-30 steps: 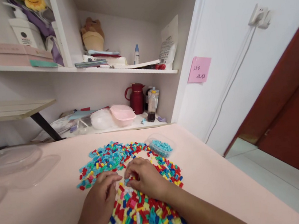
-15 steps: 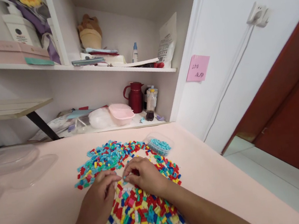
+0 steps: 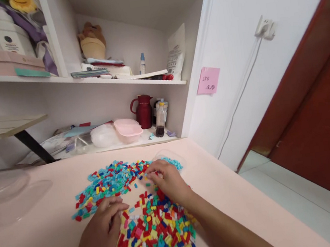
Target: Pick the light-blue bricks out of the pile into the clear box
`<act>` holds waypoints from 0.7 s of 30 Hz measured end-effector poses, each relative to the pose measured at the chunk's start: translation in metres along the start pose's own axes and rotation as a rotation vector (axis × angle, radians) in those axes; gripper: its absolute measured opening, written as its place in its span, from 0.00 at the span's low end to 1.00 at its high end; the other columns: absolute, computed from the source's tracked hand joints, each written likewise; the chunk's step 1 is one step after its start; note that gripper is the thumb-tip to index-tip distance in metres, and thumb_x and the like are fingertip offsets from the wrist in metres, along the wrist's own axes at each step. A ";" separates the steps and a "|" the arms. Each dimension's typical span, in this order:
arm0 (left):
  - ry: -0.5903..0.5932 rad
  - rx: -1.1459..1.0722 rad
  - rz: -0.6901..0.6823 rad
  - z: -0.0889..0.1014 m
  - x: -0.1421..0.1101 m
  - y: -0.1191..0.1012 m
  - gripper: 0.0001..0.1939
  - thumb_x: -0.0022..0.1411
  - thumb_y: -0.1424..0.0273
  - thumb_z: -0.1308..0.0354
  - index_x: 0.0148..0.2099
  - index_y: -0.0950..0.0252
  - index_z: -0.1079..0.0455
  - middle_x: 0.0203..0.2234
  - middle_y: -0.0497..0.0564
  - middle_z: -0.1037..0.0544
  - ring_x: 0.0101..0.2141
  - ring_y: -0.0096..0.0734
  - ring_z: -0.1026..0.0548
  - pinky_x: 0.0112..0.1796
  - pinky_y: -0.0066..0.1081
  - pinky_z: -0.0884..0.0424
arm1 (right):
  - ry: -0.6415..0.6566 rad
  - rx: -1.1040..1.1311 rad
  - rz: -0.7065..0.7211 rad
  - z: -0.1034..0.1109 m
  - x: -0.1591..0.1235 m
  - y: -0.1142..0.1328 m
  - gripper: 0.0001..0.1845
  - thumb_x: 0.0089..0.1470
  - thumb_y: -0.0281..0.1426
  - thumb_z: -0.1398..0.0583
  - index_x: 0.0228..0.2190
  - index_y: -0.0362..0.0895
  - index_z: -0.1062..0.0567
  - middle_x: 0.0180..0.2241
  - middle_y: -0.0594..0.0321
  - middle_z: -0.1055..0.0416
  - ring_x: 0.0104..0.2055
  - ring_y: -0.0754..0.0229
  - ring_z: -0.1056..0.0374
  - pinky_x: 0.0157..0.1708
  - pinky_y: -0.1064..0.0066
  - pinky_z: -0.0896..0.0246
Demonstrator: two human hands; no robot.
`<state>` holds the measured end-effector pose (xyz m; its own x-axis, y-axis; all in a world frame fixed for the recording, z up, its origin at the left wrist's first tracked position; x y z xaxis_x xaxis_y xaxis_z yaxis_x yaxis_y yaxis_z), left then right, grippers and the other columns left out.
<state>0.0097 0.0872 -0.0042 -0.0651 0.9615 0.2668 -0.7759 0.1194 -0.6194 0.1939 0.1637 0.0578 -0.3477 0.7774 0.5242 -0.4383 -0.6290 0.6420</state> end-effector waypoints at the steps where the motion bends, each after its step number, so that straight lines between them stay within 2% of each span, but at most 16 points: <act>1: -0.021 -0.005 0.001 0.000 0.000 0.000 0.19 0.63 0.71 0.58 0.39 0.53 0.24 0.46 0.47 0.25 0.44 0.32 0.24 0.39 0.30 0.28 | -0.060 -0.044 -0.008 0.013 0.002 -0.005 0.07 0.56 0.32 0.41 0.33 0.47 0.22 0.37 0.59 0.25 0.41 0.56 0.31 0.45 0.63 0.37; 4: -0.070 -0.023 0.007 0.002 0.001 0.003 0.19 0.63 0.69 0.58 0.38 0.52 0.24 0.45 0.46 0.24 0.42 0.32 0.23 0.37 0.30 0.27 | -0.207 -0.193 -0.033 0.047 0.006 -0.024 0.07 0.55 0.33 0.41 0.33 0.47 0.22 0.37 0.58 0.26 0.43 0.53 0.32 0.46 0.60 0.39; 7: -0.029 -0.044 -0.029 -0.001 0.003 0.002 0.18 0.61 0.68 0.55 0.38 0.52 0.23 0.44 0.46 0.23 0.42 0.33 0.23 0.38 0.30 0.27 | -0.278 -0.304 -0.083 0.064 0.005 -0.046 0.08 0.55 0.33 0.42 0.33 0.47 0.22 0.37 0.58 0.26 0.43 0.52 0.33 0.48 0.57 0.40; 11: 0.003 -0.058 -0.003 0.001 0.005 0.003 0.19 0.60 0.67 0.57 0.38 0.53 0.23 0.43 0.48 0.23 0.43 0.34 0.23 0.40 0.33 0.27 | -0.284 -0.325 -0.139 0.065 0.003 -0.065 0.09 0.55 0.33 0.43 0.33 0.47 0.22 0.38 0.58 0.26 0.44 0.52 0.33 0.48 0.57 0.40; 17: 0.014 -0.067 0.020 0.001 0.005 0.003 0.19 0.60 0.66 0.57 0.38 0.53 0.24 0.42 0.49 0.22 0.43 0.36 0.23 0.42 0.35 0.27 | -0.259 -0.344 -0.124 0.058 0.004 -0.065 0.09 0.55 0.31 0.43 0.33 0.47 0.22 0.39 0.59 0.27 0.44 0.52 0.33 0.48 0.57 0.40; 21: 0.003 -0.080 0.004 0.001 0.005 0.001 0.18 0.60 0.65 0.57 0.37 0.52 0.24 0.40 0.47 0.22 0.41 0.35 0.23 0.40 0.34 0.27 | -0.288 -0.360 -0.120 0.060 0.003 -0.065 0.12 0.56 0.29 0.45 0.36 0.47 0.21 0.42 0.57 0.29 0.46 0.52 0.33 0.49 0.57 0.40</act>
<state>0.0075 0.0915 -0.0028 -0.0657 0.9627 0.2623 -0.7230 0.1353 -0.6775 0.2711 0.2065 0.0513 -0.0555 0.7789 0.6246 -0.7383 -0.4532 0.4996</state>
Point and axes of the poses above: each hand's wrist, its own x-axis towards the middle knuckle, its own z-axis out of the back of the hand, y = z × x, the point moved 8 cm from there along x, towards the middle knuckle
